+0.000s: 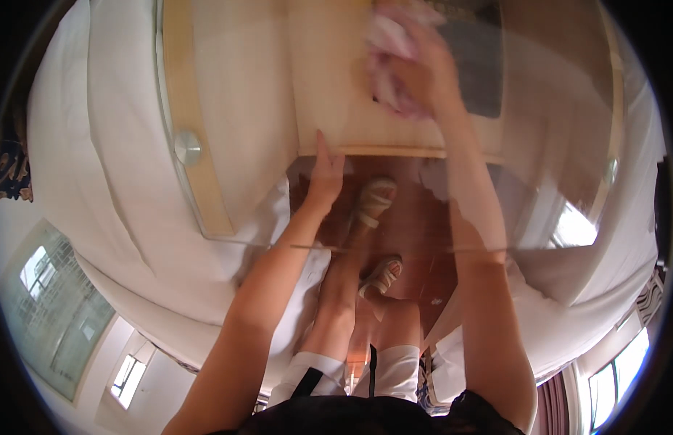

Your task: The person wipes a desk, a nightstand, a small round table, a window sill, and a chair seat by hand with a cloth, and then picks up a pair of slippers to place them in a shelf.

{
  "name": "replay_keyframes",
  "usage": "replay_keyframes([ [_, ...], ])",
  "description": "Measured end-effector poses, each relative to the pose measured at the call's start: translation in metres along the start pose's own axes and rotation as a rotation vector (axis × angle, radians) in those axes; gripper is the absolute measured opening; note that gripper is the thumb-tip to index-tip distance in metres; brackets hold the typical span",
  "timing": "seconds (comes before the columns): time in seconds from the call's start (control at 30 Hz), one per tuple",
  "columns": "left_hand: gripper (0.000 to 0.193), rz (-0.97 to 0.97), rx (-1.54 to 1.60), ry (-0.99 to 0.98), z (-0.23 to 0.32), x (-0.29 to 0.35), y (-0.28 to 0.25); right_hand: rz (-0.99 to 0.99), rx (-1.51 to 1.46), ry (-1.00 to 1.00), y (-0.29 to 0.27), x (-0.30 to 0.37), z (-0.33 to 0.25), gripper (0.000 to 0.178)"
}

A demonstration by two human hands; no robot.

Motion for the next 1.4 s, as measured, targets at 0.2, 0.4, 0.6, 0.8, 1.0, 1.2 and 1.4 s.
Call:
replay_keyframes([
  [0.2,0.057,0.07,0.601,-0.184,0.009,0.01,0.021,0.209,0.938,-0.236,0.111,-0.041,0.04,0.072],
  [0.4,0.034,0.335,1.194,-0.346,-0.06,0.053,-0.011,-0.399,0.483,-0.267,0.103,0.122,-0.004,0.03],
  [0.6,0.026,0.169,0.783,-0.841,-0.092,0.103,0.004,-1.021,-0.312,0.712,-0.042,0.239,-0.056,0.014],
  [0.8,0.025,0.113,0.217,0.029,0.0,0.064,0.033,-0.048,0.757,0.477,-0.138,0.145,-0.012,0.033],
  [1.0,0.046,0.441,-0.36,0.831,0.113,-0.04,0.073,0.43,0.384,0.413,-0.065,0.155,0.043,0.029],
  [1.2,0.061,0.302,-0.354,0.792,0.088,-0.101,0.057,0.273,-0.056,0.392,-0.065,0.065,-0.013,0.017],
  [1.4,0.061,0.297,-0.223,0.894,0.12,-0.101,0.087,0.236,1.028,0.1,-0.094,0.012,0.05,0.017],
])
Point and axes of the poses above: each hand's wrist, its own x-axis away from the middle knuckle, its own y-axis out of the palm, z = x × y, the point moved 1 cm from there along -x, towards the middle knuckle, and after that the axes turned 5 degrees about -x, right-handed, at the moved point
